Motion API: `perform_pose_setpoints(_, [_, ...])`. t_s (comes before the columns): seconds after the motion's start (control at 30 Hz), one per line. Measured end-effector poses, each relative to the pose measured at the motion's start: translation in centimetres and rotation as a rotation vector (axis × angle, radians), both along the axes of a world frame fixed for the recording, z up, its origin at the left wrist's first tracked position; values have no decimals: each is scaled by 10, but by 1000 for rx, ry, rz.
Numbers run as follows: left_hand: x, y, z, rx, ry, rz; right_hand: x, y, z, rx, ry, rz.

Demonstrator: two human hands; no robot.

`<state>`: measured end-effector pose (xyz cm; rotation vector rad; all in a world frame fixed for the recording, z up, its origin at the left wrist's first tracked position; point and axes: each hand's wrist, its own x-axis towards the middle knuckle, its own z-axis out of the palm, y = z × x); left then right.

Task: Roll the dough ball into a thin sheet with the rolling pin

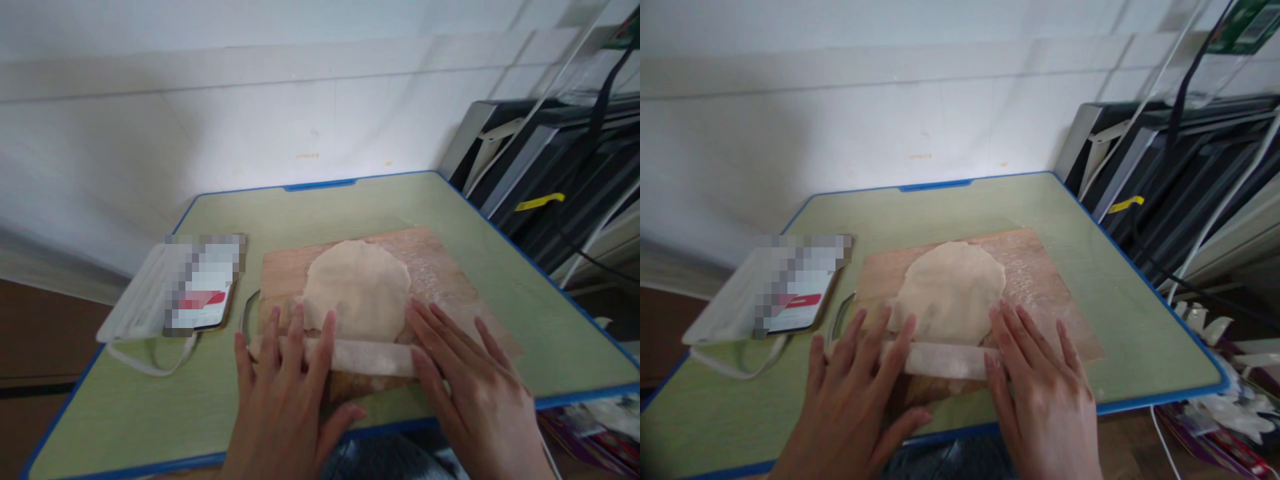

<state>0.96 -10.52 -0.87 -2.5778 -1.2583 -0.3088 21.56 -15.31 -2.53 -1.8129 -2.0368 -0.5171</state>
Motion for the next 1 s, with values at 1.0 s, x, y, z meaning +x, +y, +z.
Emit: perform_pose_setpoints(1.0, [21,127,37,-569,196,-451,24,19,3,-104,-33,86])
